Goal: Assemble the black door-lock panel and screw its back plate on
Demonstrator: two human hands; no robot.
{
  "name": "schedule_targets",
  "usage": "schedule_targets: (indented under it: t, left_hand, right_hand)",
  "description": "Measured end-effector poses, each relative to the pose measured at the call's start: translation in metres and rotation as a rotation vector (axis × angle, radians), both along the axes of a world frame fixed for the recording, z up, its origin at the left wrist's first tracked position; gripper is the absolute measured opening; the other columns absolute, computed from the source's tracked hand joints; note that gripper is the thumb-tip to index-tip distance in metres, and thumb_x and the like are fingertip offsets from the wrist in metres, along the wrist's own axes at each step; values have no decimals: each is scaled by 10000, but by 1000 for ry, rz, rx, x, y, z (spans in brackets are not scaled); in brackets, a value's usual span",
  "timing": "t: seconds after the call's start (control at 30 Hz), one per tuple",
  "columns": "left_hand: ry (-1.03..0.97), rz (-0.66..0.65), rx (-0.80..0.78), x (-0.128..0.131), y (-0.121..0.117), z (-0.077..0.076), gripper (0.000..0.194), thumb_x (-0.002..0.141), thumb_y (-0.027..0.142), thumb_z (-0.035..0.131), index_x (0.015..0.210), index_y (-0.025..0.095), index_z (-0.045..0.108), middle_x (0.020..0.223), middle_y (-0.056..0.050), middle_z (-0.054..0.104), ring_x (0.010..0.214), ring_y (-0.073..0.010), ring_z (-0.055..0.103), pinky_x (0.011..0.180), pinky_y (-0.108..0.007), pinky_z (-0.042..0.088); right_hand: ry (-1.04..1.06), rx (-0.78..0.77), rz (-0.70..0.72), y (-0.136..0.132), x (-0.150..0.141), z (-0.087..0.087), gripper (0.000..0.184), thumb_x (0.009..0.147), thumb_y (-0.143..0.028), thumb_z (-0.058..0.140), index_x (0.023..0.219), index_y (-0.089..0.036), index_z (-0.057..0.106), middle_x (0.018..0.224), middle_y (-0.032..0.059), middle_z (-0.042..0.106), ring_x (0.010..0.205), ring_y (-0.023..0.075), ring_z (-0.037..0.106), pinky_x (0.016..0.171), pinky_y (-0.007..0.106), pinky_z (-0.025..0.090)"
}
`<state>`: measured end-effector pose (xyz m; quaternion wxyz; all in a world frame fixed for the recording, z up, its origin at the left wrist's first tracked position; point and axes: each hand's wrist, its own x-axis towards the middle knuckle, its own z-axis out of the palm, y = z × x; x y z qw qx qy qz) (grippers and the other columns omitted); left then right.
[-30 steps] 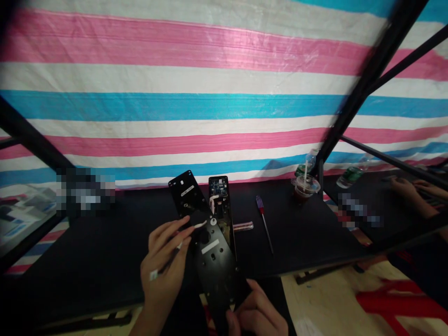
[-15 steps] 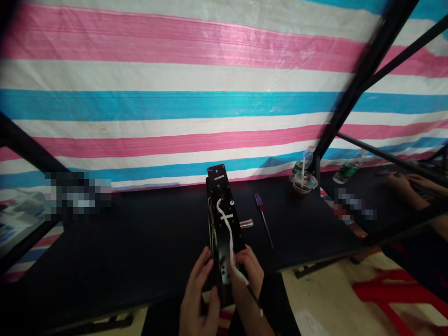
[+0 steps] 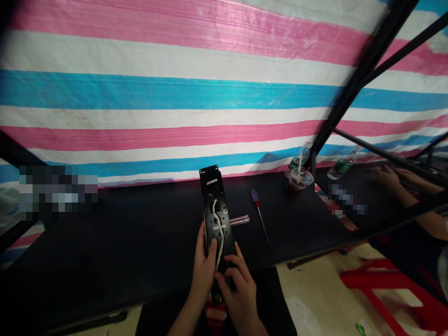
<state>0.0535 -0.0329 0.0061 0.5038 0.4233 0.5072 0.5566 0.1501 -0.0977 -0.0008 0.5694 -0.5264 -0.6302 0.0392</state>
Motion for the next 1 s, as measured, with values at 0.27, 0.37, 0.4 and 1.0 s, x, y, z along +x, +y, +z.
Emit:
schedule_targets:
  t: [0.27, 0.37, 0.4, 1.0]
  left_hand:
    - [-25, 28, -47, 2, 2, -3, 703, 909, 525, 598, 1522, 258, 384, 1592, -82, 415, 1482, -256, 358, 1233, -384, 262]
    - [-22, 8, -24, 2, 3, 1, 719, 888, 510, 638, 1517, 254, 401, 1564, -90, 456, 1453, -263, 409, 1225, -390, 280]
    - [-12, 9, -14, 2, 3, 3, 714, 886, 497, 647, 1513, 254, 407, 1562, -90, 459, 1450, -264, 415, 1223, -393, 284]
    - [136, -34, 81, -3, 5, -4, 646, 977, 459, 513, 1560, 259, 317, 1647, -73, 307, 1531, -222, 239, 1261, -406, 158]
  right_hand:
    - [-54, -11, 68, -20, 7, -19, 112, 886, -190, 699, 792, -200, 637, 1096, 97, 754, 1269, 341, 598, 981, 421, 587]
    - [-92, -12, 112, -24, 11, -25, 62, 895, -202, 694, 855, -196, 647, 1171, 120, 735, 1293, 342, 576, 998, 440, 578]
    - [-115, -19, 130, -26, 13, -26, 43, 900, -214, 692, 894, -195, 653, 1201, 130, 725, 1304, 341, 566, 1000, 437, 577]
    - [-435, -179, 296, -20, 33, 8, 274, 871, -51, 561, 1075, -203, 663, 995, 83, 682, 924, 216, 635, 782, 346, 577]
